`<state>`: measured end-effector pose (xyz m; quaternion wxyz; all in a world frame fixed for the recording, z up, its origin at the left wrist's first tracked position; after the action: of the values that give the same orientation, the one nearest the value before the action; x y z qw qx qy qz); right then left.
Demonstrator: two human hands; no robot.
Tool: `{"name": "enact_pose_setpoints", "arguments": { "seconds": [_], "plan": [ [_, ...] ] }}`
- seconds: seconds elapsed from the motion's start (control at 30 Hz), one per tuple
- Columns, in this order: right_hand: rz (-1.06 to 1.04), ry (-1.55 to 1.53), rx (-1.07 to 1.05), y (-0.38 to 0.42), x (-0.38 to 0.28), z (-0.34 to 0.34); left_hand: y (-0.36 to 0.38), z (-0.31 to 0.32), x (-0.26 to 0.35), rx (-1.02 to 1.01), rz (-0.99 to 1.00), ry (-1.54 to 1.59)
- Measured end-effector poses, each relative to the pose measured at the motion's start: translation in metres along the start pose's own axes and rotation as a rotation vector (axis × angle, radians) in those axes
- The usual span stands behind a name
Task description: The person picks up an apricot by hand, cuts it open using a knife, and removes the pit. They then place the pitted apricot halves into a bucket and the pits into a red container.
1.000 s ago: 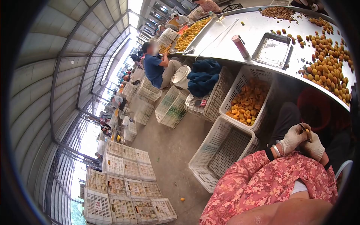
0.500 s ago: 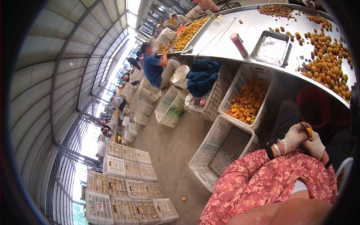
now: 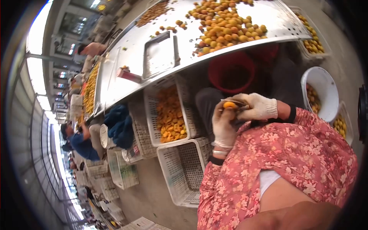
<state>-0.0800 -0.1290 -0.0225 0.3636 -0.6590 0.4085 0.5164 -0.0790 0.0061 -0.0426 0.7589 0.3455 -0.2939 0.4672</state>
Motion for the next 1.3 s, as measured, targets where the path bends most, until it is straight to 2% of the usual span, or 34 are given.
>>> {"name": "enact_pose_setpoints", "arguments": {
  "seconds": [0.07,0.13,0.2,0.27,0.33,0.4,0.43,0.47,0.53,0.6,0.67,0.7,0.8,0.83,0.87,0.9,0.97,1.0,1.07,1.13,1.2,1.23,1.3],
  "plan": [
    [-0.006,-0.082,0.163,0.003,-0.003,-0.011,0.0,-0.011,0.0,0.006,-0.003,0.027],
    [0.185,-0.067,0.143,0.002,-0.009,-0.024,0.002,-0.009,0.0,-0.035,-0.059,0.074],
    [0.153,-0.057,0.157,-0.003,-0.01,-0.026,0.002,-0.002,0.002,0.005,-0.074,0.025],
    [0.022,-0.034,0.089,-0.01,-0.016,-0.018,-0.001,0.0,-0.003,-0.008,-0.07,-0.037],
    [0.061,-0.032,0.059,-0.014,-0.01,-0.012,-0.001,-0.005,-0.007,0.006,-0.04,-0.141],
    [0.067,-0.169,0.116,-0.022,0.01,-0.007,0.003,-0.002,-0.001,0.028,0.01,-0.218],
    [0.247,-0.378,0.117,-0.019,0.017,-0.007,0.003,-0.001,-0.003,-0.012,-0.069,-0.049],
    [0.249,-0.377,0.114,-0.018,0.012,-0.009,0.004,0.001,-0.007,-0.053,-0.147,0.119],
    [0.319,-0.47,0.134,-0.012,0.004,-0.011,0.002,0.003,-0.009,-0.056,-0.189,0.158],
    [0.318,-0.452,0.136,-0.014,0.008,-0.009,0.001,0.002,-0.014,-0.064,-0.237,0.199],
    [0.164,-0.202,0.211,-0.021,0.009,-0.01,-0.002,-0.004,-0.017,-0.092,-0.168,-0.029],
    [0.087,-0.104,0.22,-0.021,0.005,-0.012,-0.002,-0.009,-0.021,-0.092,-0.172,-0.025],
    [0.075,-0.055,0.246,-0.022,-0.004,-0.012,-0.003,-0.014,-0.019,-0.079,-0.141,-0.114],
    [0.156,-0.091,0.257,-0.021,-0.001,-0.012,-0.003,-0.009,-0.015,-0.023,-0.135,0.085],
    [0.15,-0.092,0.245,-0.021,0.0,-0.01,-0.004,-0.009,-0.013,0.032,-0.125,0.284],
    [0.123,-0.096,0.272,-0.019,0.0,-0.008,-0.005,-0.013,-0.013,0.037,-0.115,0.284],
    [0.076,-0.041,0.299,-0.019,-0.004,-0.002,-0.01,-0.01,-0.009,-0.121,-0.055,0.4],
    [0.135,0.001,0.245,-0.017,-0.005,0.002,-0.01,-0.01,-0.009,-0.127,-0.054,0.401],
    [0.029,0.016,0.209,-0.021,-0.008,0.01,-0.007,-0.003,-0.009,-0.162,-0.133,0.507],
    [0.043,0.082,0.193,-0.021,-0.009,0.01,-0.006,-0.001,-0.004,-0.171,-0.142,0.512],
    [0.089,-0.314,0.131,-0.023,-0.004,0.017,-0.007,-0.002,-0.002,-0.189,-0.119,0.538],
    [0.147,-0.408,0.111,-0.023,-0.002,0.018,-0.007,0.0,-0.001,-0.188,-0.118,0.54],
    [0.153,-0.45,0.099,-0.021,0.001,0.016,-0.005,-0.002,0.01,-0.086,0.022,0.448]
  ]
}}
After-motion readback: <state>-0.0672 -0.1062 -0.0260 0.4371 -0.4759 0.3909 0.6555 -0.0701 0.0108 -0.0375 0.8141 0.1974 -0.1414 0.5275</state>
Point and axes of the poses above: each hand's wrist, its own y-axis away from the middle knuckle, its own z-axis out of the palm, x = y × z, the point moved 6 cm from there along -y, towards the middle knuckle, and after that the axes turned 3 degrees about -z, right-handed, at the moved point
